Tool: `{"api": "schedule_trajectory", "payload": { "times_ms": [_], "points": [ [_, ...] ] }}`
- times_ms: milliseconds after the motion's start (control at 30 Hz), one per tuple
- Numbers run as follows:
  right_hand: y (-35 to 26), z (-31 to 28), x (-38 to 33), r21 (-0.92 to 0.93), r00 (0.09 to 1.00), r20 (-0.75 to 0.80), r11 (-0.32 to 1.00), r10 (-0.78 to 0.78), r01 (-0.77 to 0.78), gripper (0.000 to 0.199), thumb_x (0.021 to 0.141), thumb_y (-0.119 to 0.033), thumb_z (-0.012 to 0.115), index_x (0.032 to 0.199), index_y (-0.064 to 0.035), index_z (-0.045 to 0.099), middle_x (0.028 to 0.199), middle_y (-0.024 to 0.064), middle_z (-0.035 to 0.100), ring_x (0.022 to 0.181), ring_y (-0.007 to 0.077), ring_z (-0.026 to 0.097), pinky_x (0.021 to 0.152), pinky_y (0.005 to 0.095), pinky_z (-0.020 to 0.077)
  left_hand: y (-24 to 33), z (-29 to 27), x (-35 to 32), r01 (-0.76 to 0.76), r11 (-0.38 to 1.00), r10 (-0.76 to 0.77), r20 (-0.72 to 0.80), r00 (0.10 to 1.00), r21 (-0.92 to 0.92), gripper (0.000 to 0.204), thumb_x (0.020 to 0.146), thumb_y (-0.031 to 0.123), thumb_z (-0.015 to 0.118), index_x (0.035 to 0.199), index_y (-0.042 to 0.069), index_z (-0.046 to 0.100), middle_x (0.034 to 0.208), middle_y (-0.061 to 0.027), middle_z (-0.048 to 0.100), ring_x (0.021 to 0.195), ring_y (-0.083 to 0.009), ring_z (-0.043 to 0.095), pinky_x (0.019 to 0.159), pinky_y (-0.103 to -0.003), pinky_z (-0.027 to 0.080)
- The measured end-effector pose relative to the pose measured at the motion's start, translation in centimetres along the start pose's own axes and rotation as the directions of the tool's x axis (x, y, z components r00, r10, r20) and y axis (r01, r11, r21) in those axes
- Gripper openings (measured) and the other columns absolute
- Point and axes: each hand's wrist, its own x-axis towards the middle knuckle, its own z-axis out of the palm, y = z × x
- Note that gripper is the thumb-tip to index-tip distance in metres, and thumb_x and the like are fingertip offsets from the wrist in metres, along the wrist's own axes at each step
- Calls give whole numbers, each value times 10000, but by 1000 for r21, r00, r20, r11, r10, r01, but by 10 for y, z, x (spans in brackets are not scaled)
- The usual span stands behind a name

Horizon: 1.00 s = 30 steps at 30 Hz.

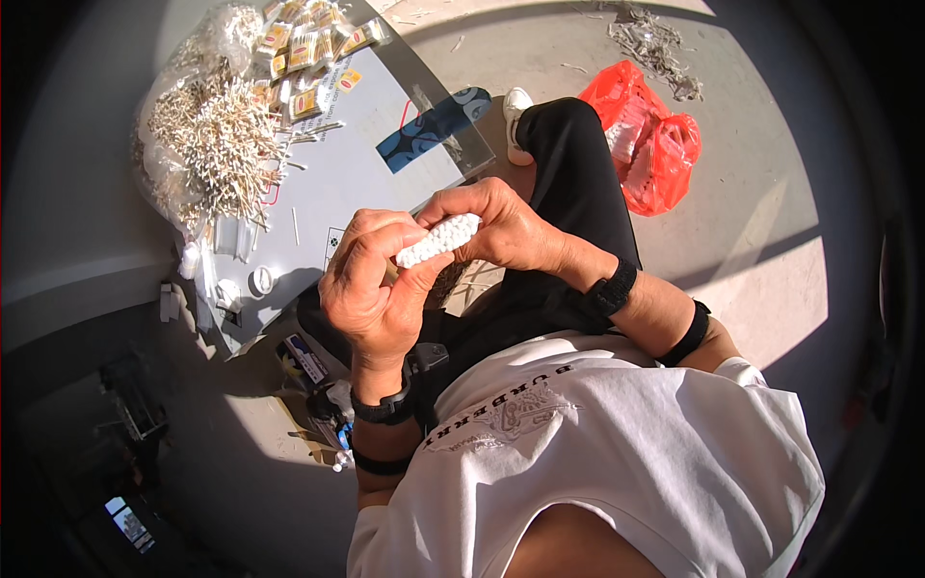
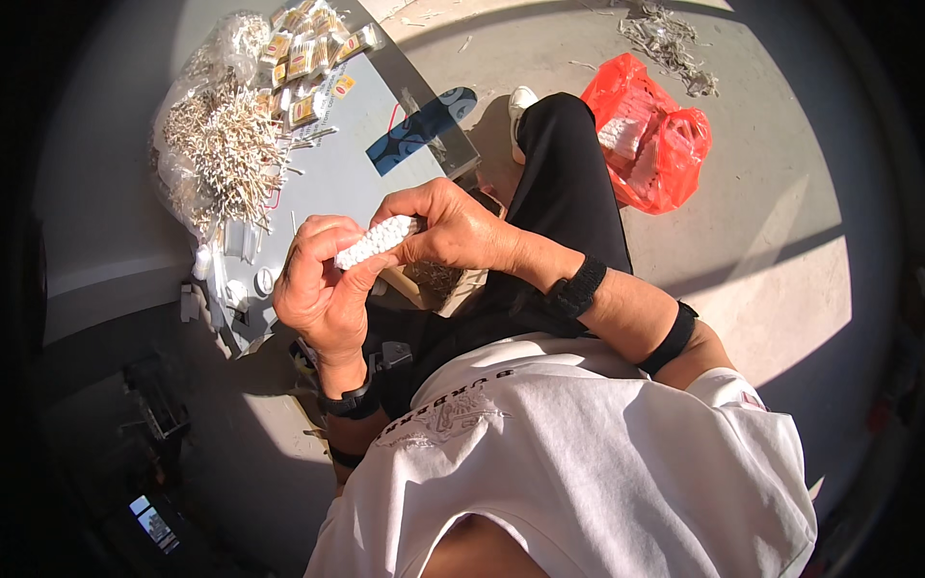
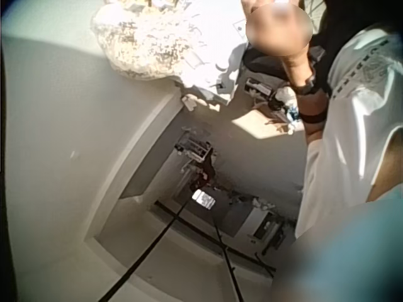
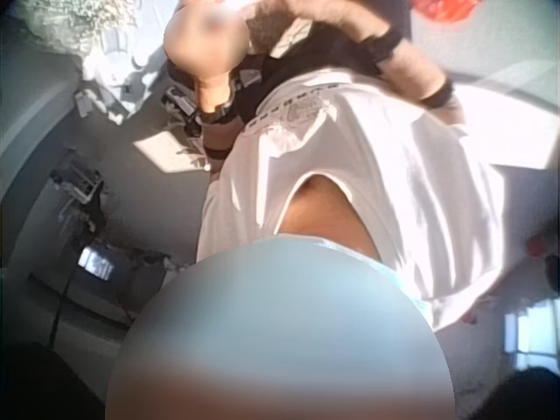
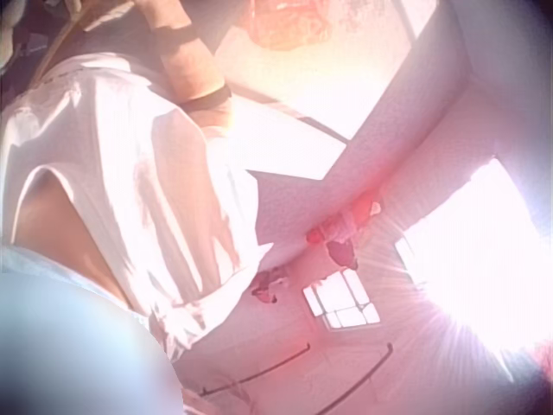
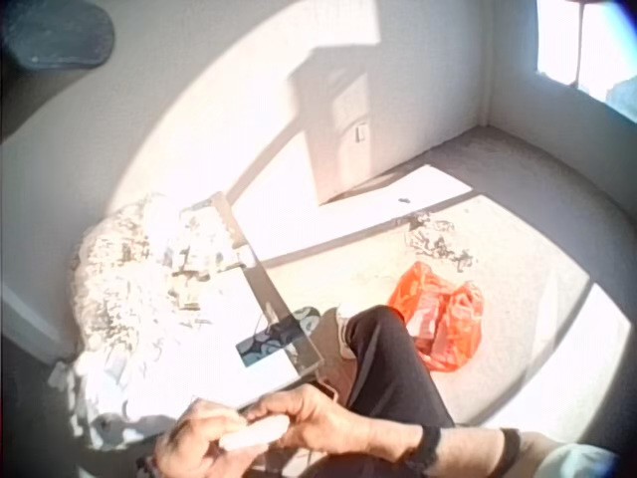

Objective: The recorder is sorting and packing small wooden sticks into plastic sleeves for retail sale.

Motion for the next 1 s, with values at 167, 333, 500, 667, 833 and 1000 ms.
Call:
{"api": "schedule_trajectory", "payload": {
  "times_ms": [167, 333, 500, 667, 833, 1000],
  "points": [
    [0, 3, 1, 52, 1000, -6, 999, -4, 4, 274, 779, 0, 759, 1035, 10, 660, 902, 4, 671, 862, 61, 566, 782, 248, 479, 3, -1, 2, 79, 996, -79, -4, 997, -42, 320, 679, 22, 814, 932, 2, 619, 853, -90, 632, 770, -233, 617, 681, -307, 502],
    [3, 1, 1, 68, 1000, -11, 998, -17, 18, 238, 810, -32, 758, 1021, 11, 657, 831, -15, 650, 805, 39, 536, 723, 236, 464, 9, 0, 9, 65, 998, -65, 32, 997, 3, 306, 683, 37, 818, 928, -14, 643, 869, -88, 627, 785, -223, 614, 689, -303, 502],
    [-3, 1, 1, 71, 999, -7, 997, 38, -37, 265, 770, 37, 738, 1020, 8, 654, 906, -1, 659, 876, 64, 574, 794, 255, 486, 6, 3, 5, 65, 998, -65, 33, 997, 16, 316, 678, 53, 827, 929, -12, 647, 879, -90, 622, 778, -220, 607, 673, -309, 501],
    [-4, 3, 2, 17, 1000, -6, 1000, -16, 16, 246, 775, 60, 702, 1011, 9, 656, 858, -1, 651, 836, 57, 556, 758, 246, 473, 4, 10, 2, -7, 999, 7, 11, 1000, 34, 289, 726, 68, 806, 950, -10, 641, 867, -86, 597, 756, -173, 563, 639, -257, 459],
    [-1, 2, 0, 16, 999, -30, 1000, -24, 24, 238, 772, 72, 683, 1000, 13, 654, 815, -7, 639, 802, 47, 533, 729, 236, 459, 10, 10, 8, 27, 999, -29, 50, 998, 39, 275, 742, 71, 797, 957, -7, 643, 859, -79, 590, 754, -172, 564, 639, -256, 460],
    [-3, 3, 0, 39, 1000, -17, 999, -12, 12, 222, 774, 61, 688, 986, 9, 650, 798, -11, 634, 792, 44, 526, 717, 233, 456, 5, 14, 5, 5, 1000, -6, 27, 1000, 27, 274, 749, 82, 796, 960, -8, 645, 856, -87, 595, 762, -185, 571, 649, -272, 470]
  ]
}}
